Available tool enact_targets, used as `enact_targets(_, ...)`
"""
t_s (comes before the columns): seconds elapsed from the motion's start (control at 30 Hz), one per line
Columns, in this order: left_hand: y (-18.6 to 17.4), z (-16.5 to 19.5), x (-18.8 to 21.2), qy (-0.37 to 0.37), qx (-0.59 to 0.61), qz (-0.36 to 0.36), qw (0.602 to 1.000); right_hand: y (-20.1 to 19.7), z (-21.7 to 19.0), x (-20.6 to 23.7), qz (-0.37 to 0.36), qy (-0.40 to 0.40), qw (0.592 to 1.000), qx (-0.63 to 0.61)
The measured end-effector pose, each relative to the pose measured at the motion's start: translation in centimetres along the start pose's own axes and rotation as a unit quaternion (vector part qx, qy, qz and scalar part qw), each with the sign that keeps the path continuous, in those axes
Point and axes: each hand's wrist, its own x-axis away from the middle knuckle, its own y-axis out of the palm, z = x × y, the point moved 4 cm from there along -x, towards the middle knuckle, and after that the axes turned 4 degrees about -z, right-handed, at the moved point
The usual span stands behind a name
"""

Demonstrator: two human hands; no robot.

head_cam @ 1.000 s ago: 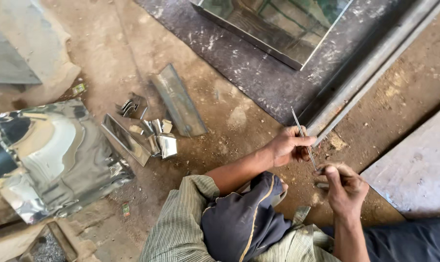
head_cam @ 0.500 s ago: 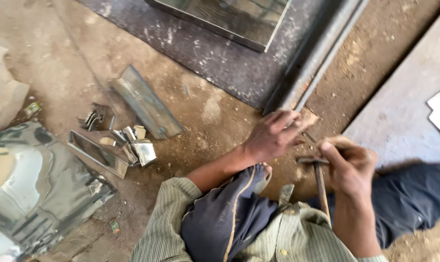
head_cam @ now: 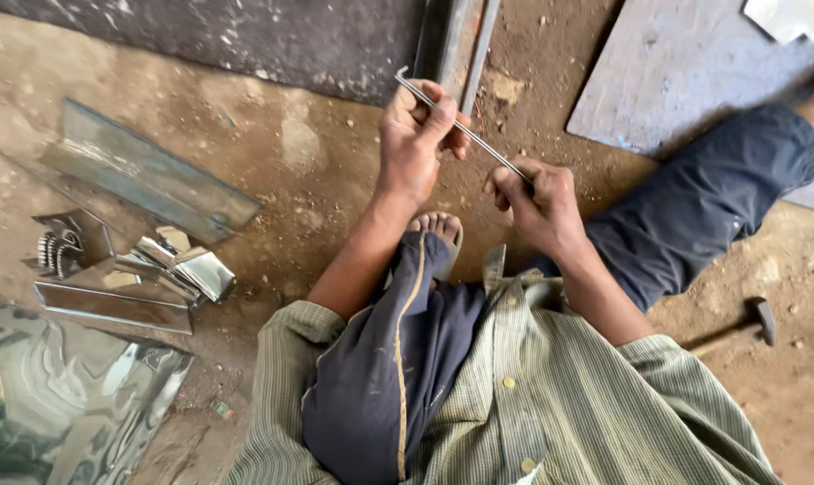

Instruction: The person sits on the ground and hammers thin metal wire pieces against a heavy metal block, repeatedly repositioning and turning the wire to bend and flatten it. They then gather the finished wire pieces along with other small metal scraps into a bowl.

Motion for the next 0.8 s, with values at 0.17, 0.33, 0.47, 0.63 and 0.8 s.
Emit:
enact_targets(0.17, -0.2, -0.6, 0.1, 0.004, 0.005, -0.087, 0.996, 1.0, 2.1, -0.2, -0.060, 0.063, 0.989, -0.118)
enact_targets(0.33, -2.3, -1.2, -0.7, -0.033, -0.007, 0.008, 0.999, -0.6, 0.7, -0.5, -0.094, -0.070, 0.985, -0.128)
enact_targets(0.47, -2.5, -1.9, -0.7, -0.057, 0.057, -0.013, 0.997, -1.8, 1.0, -0.1, -0.132, -0.114, 0.983, -0.050)
enact_targets(0.63, -1.8, -1.9, -0.5, -0.070, 0.071, -0.068, 0.993, -2.0, 2.0, -0.1, -0.140, -0.146, 0.976, -0.082)
enact_targets(0.8, -1.2, -1.5, -0.2, -0.070, 0.130, -0.097, 0.984, -1.4, 3.2, -0.4, -0.115, -0.107, 0.969, -0.193)
